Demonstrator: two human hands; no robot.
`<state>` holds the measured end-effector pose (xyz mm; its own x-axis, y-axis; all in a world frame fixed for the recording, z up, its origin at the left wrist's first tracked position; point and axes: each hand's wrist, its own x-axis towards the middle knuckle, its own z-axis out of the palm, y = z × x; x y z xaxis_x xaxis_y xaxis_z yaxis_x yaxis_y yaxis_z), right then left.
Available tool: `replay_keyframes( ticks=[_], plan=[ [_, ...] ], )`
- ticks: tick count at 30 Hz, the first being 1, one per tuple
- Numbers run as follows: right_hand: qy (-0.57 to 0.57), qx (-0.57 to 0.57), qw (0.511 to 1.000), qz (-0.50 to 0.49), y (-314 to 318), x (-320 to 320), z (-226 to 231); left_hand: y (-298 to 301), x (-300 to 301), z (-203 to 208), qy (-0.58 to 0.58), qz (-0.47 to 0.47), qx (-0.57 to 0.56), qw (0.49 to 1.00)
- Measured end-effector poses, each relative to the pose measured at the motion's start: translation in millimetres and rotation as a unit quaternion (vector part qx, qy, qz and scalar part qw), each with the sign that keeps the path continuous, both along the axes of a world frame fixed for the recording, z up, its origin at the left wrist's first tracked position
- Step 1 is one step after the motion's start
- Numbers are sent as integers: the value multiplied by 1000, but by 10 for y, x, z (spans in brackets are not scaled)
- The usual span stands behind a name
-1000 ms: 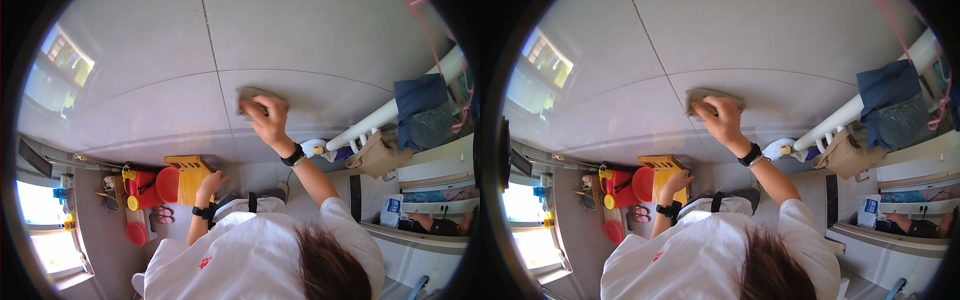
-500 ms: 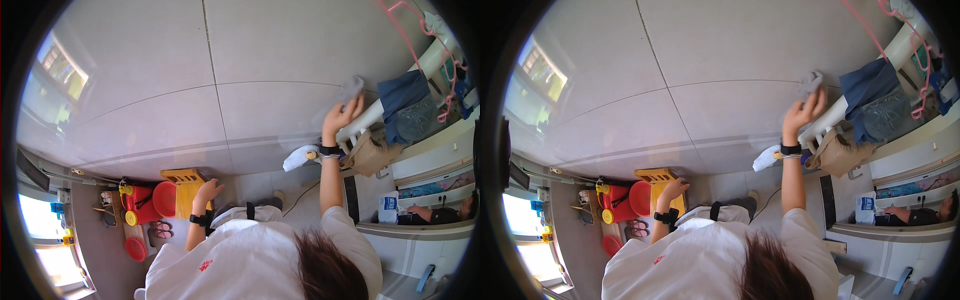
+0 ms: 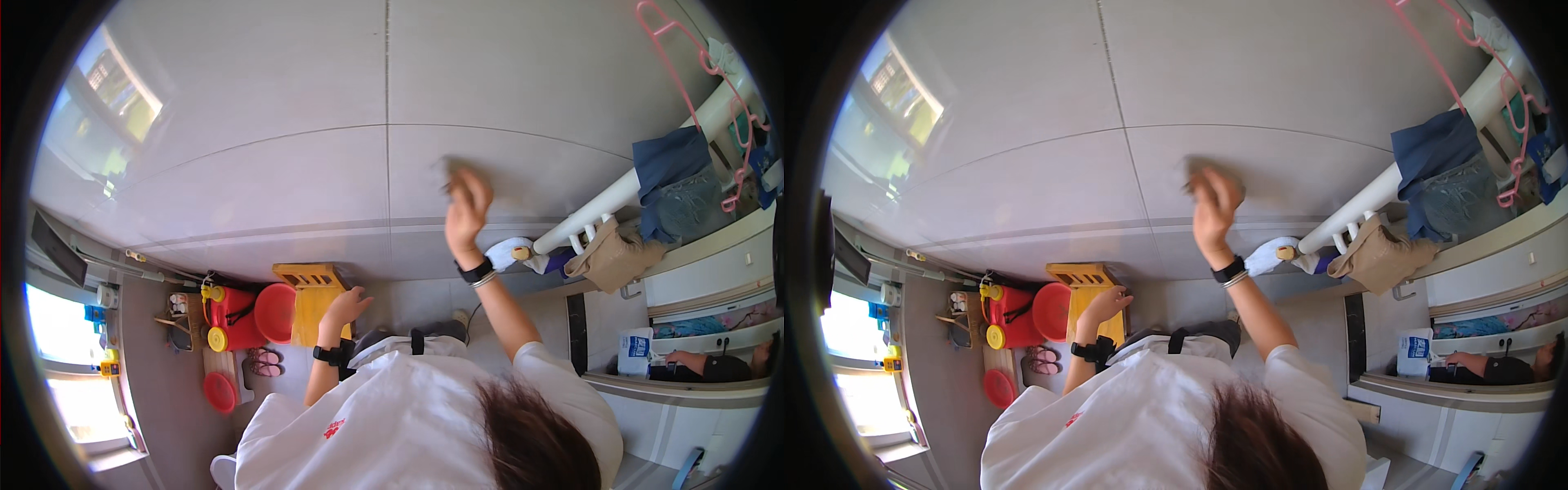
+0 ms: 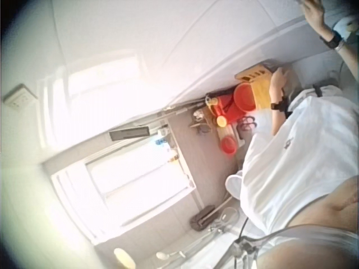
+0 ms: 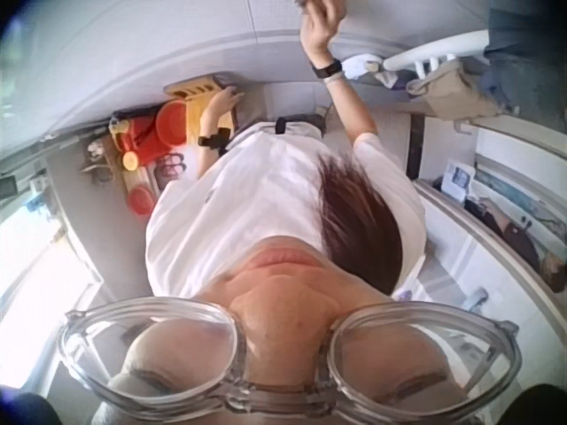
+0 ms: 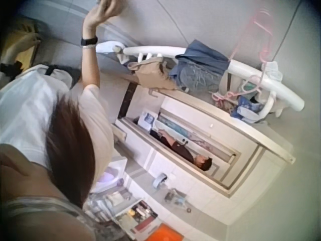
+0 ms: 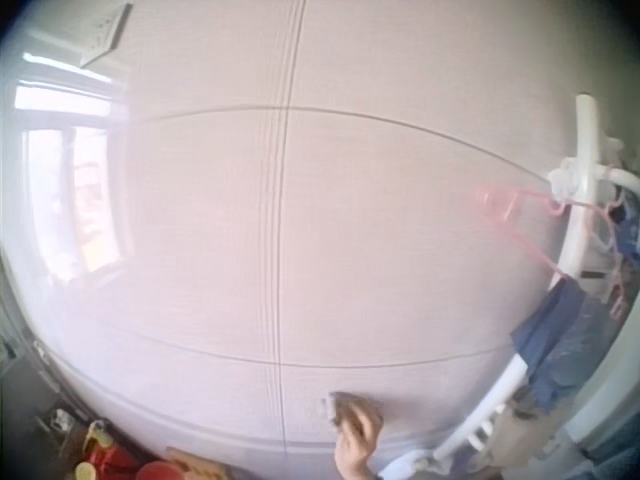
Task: The person wipes a glass door and then the tiled wall in a bathroom using a grey cloth. They move around the room to reach different sections of the wall, repeatedly wiping and folding the cloth while cleaning.
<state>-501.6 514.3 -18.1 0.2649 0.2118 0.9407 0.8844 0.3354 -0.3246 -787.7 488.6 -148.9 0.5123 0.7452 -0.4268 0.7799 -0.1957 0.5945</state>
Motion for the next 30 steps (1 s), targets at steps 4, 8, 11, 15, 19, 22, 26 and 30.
replay_keyframes(
  ticks=[4, 8, 11, 15, 19, 22, 26, 30],
  plan=[
    [74, 77, 993, -59, 27, 325, 797, -51, -142, -1, 15, 20, -24, 999],
    [30, 116, 991, -53, 133, 391, 1472, -126, -251, 26, 19, 49, -21, 998],
    [-83, 88, 989, -89, 190, 304, 1439, -172, -276, 28, 26, 55, -28, 998],
    [-226, 16, 973, -46, 257, 152, 741, -200, -275, 14, 25, 54, -27, 998],
    [-371, -142, 916, 47, 116, 99, -228, -226, -245, 23, 25, 57, -27, 998],
    [-391, -220, 888, 99, -8, 133, -780, -260, -226, 47, 16, 61, -27, 998],
    [-321, -268, 901, 119, -134, 140, -838, -318, -310, 89, 0, 73, -25, 997],
    [-117, -142, 976, 114, -118, 148, -160, -351, -434, 81, 3, 89, -14, 996]
  ],
)
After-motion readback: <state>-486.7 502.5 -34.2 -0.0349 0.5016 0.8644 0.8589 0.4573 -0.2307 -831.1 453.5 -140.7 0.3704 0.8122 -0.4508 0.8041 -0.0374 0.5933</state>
